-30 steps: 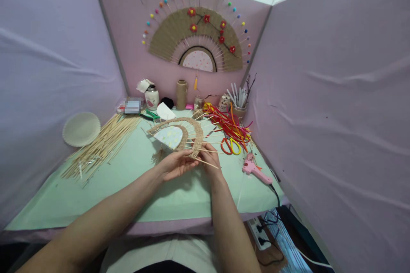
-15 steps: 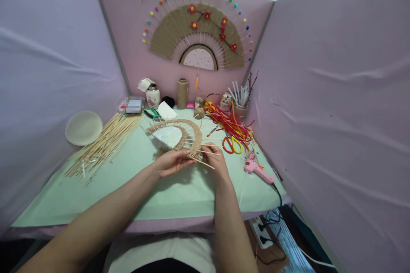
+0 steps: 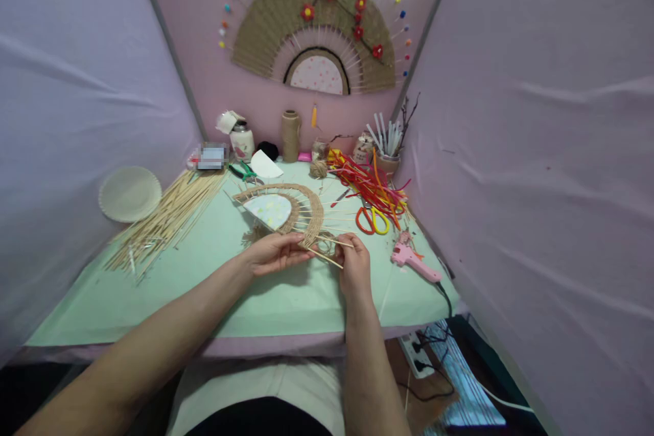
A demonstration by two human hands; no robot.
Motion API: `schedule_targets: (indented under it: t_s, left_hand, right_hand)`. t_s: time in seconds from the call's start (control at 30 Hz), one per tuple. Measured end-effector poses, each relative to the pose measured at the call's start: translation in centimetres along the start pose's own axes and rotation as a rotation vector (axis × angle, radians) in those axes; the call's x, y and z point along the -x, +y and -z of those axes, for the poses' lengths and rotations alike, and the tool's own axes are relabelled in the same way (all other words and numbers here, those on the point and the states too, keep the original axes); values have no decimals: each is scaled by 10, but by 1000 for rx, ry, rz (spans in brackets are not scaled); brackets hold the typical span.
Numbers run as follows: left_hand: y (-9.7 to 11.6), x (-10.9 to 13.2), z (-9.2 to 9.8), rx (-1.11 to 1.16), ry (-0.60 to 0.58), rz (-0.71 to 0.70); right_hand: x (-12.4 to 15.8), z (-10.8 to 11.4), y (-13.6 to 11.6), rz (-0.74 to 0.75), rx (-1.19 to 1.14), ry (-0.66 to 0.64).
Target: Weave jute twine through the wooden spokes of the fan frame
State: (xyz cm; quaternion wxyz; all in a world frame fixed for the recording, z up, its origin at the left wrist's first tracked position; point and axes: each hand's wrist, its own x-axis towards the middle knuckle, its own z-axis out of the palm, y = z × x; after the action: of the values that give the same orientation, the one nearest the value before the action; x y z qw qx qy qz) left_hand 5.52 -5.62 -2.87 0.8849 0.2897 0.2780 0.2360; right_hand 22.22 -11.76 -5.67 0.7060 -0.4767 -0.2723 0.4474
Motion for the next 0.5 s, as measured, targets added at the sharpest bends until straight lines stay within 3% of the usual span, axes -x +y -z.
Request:
schedule_targets:
  t_s: [0.17, 0.5]
  left_hand:
    - [-1, 0, 0, -6, 7, 45]
    - [1, -1, 1, -10, 18, 23]
  right_hand:
    - [3, 6, -4, -49, 34, -39]
    - [16, 35, -40, 26, 515, -246]
